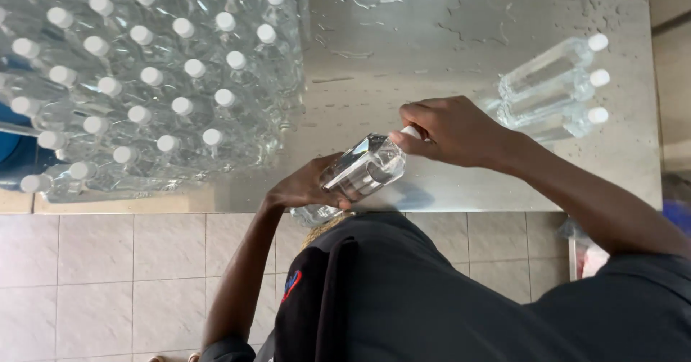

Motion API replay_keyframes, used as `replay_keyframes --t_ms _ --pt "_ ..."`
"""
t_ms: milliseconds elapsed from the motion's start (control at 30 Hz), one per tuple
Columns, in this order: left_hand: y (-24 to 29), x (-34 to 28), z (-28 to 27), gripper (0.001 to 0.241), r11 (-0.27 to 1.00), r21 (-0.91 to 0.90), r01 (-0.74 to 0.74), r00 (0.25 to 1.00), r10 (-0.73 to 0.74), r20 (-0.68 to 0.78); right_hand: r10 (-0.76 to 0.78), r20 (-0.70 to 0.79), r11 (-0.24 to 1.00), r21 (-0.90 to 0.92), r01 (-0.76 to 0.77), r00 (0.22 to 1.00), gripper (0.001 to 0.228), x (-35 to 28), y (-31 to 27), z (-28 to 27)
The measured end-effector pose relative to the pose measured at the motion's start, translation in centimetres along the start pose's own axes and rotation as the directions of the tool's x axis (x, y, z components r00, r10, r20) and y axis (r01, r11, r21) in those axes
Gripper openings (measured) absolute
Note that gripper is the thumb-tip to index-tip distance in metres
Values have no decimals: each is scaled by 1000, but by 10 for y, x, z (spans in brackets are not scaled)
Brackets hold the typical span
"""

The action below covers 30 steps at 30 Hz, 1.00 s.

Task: Screwing plastic caps onto water bottles on a production line

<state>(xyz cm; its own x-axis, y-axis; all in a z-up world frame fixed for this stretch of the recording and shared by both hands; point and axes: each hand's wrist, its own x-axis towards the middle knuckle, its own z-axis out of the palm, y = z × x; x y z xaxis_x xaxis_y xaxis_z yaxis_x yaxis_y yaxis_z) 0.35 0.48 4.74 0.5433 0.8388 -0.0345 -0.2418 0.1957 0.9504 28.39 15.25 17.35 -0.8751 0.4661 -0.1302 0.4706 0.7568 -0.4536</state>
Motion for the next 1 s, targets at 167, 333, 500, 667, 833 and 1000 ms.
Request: replay_keyframes --t_ms 167,333,500,667,833,1000 --pt "0 10 -7 96 993 45 110 985 -115 130 -21 -232 987 -158 -17 972 51 -18 1 28" --pt "-25 22 -28 126 956 216 197 824 -281 491 -649 -390 711 -617 338 653 58 -38 1 61" --pt "-41 25 -15 139 791 373 485 662 -611 435 -442 -594 895 -344 284 673 53 -59 48 133" --pt "17 93 43 137 591 617 519 640 -748 179 462 -321 802 550 -234 827 65 -137 125 280" --pt "-100 118 80 109 153 987 52 846 -532 37 651 327 602 329 -728 685 48 -176 116 290" --pt "-180 140 113 75 -418 875 -244 946 97 310 724 623 -304 674 -674 297 38 -227 133 273"
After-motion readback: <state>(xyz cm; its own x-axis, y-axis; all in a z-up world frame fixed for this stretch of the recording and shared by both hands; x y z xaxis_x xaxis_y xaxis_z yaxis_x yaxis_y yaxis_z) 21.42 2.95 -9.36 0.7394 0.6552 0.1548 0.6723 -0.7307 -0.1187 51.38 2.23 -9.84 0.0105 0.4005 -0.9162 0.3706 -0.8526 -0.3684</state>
